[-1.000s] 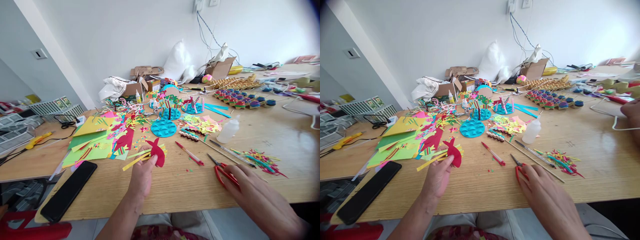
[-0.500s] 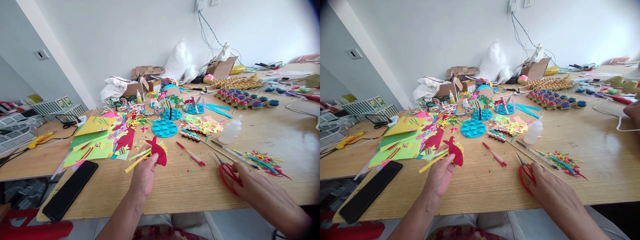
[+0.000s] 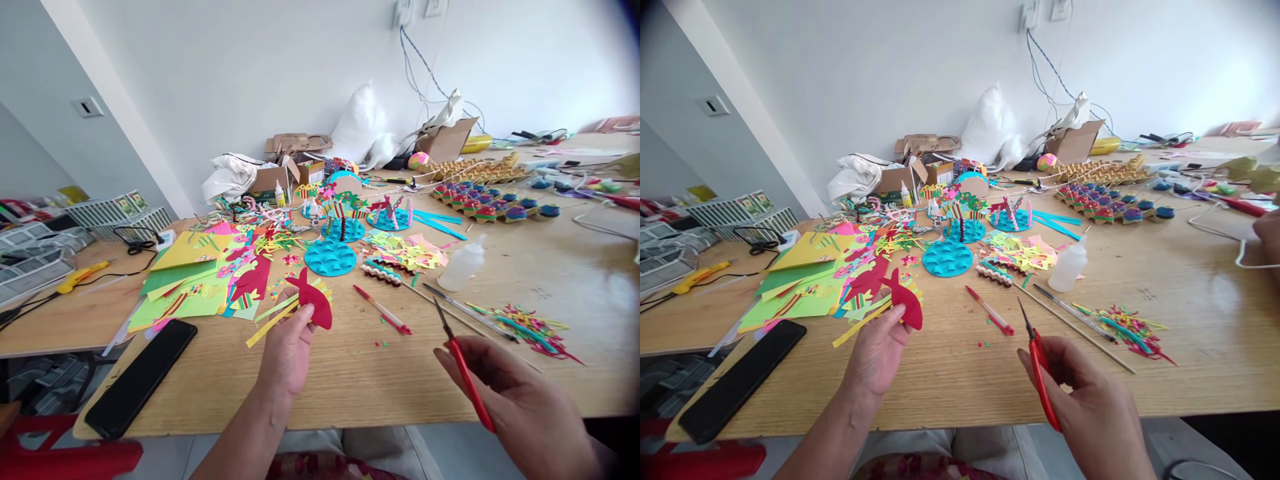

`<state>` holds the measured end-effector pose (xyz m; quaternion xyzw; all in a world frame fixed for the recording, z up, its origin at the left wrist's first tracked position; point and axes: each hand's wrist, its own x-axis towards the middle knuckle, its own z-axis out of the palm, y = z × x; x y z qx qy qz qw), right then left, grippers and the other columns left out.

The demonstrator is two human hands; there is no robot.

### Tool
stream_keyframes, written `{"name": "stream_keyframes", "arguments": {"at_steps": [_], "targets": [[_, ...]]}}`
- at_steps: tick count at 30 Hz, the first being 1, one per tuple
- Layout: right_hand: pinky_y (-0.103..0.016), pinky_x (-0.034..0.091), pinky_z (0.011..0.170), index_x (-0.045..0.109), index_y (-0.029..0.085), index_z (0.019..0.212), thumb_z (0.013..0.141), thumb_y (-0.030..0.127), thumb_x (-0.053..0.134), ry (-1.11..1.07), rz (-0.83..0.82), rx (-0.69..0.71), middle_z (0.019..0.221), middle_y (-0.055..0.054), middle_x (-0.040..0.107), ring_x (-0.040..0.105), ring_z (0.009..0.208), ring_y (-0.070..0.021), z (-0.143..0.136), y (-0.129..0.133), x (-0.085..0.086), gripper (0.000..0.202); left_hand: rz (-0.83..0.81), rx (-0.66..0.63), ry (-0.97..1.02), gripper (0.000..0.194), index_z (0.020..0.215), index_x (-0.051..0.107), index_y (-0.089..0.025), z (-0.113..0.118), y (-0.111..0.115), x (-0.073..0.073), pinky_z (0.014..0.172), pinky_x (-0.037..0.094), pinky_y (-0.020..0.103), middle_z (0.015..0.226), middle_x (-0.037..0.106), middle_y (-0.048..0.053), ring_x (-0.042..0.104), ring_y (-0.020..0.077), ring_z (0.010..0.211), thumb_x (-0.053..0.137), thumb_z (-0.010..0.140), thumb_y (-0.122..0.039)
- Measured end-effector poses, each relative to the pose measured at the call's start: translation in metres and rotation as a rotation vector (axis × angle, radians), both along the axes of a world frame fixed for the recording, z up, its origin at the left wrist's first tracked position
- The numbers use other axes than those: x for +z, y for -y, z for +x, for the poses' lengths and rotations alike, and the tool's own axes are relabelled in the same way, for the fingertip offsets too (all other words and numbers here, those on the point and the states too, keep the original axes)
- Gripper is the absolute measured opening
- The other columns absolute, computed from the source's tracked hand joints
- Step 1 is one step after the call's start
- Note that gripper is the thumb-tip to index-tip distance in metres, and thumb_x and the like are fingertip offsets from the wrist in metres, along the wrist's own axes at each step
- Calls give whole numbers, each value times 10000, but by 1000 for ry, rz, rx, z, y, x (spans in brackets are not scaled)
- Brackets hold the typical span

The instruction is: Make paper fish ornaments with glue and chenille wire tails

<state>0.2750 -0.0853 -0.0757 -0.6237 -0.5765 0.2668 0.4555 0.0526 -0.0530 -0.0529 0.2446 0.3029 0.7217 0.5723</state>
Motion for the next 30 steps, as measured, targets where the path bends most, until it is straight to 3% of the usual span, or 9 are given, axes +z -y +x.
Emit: {"name": "stream_keyframes", "arguments": {"at_steps": [3, 6, 10, 17, 30], "targets": [[-243, 437, 495, 555, 207, 691, 677, 498, 590, -92, -103, 147, 613, -10, 570, 543, 554, -155, -20, 4, 5, 294, -15, -7, 7, 270, 888, 595, -213, 2, 0, 1, 612, 448, 216, 763, 631, -29, 576, 101, 693, 664, 647, -114], [-231, 393, 511, 500, 211, 707, 757, 496, 507, -161, -109, 270, 608, 22, 458, 452, 561, -125, -42, 7, 7, 289, -15, -20, 15, 277, 903, 593, -212, 6, 0, 0, 608, 452, 221, 732, 621, -31, 574, 102, 690, 656, 654, -110], [-251, 382, 549, 440, 210, 741, 783, 492, 460, -219, -131, 479, 643, 25, 435, 422, 592, -126, -64, 3, 2, 286, -27, 6, 36, 307, 931, 583, -220, 11, 1, 2, 631, 464, 235, 764, 623, -30, 582, 109, 721, 652, 656, -102], [-245, 331, 501, 378, 213, 657, 787, 460, 415, -239, -175, 471, 580, 47, 358, 362, 537, -110, -85, -6, 8, 283, -20, 1, 46, 234, 888, 563, -207, 15, 3, 0, 667, 471, 234, 786, 643, -18, 601, 106, 726, 632, 690, -105], [-247, 318, 498, 383, 208, 663, 801, 481, 431, -315, -185, 476, 554, 43, 410, 391, 531, -109, -89, -10, 11, 309, 4, -46, 8, 149, 825, 557, -198, 21, 4, -4, 677, 493, 233, 739, 633, -22, 597, 102, 705, 617, 715, -120]]}}
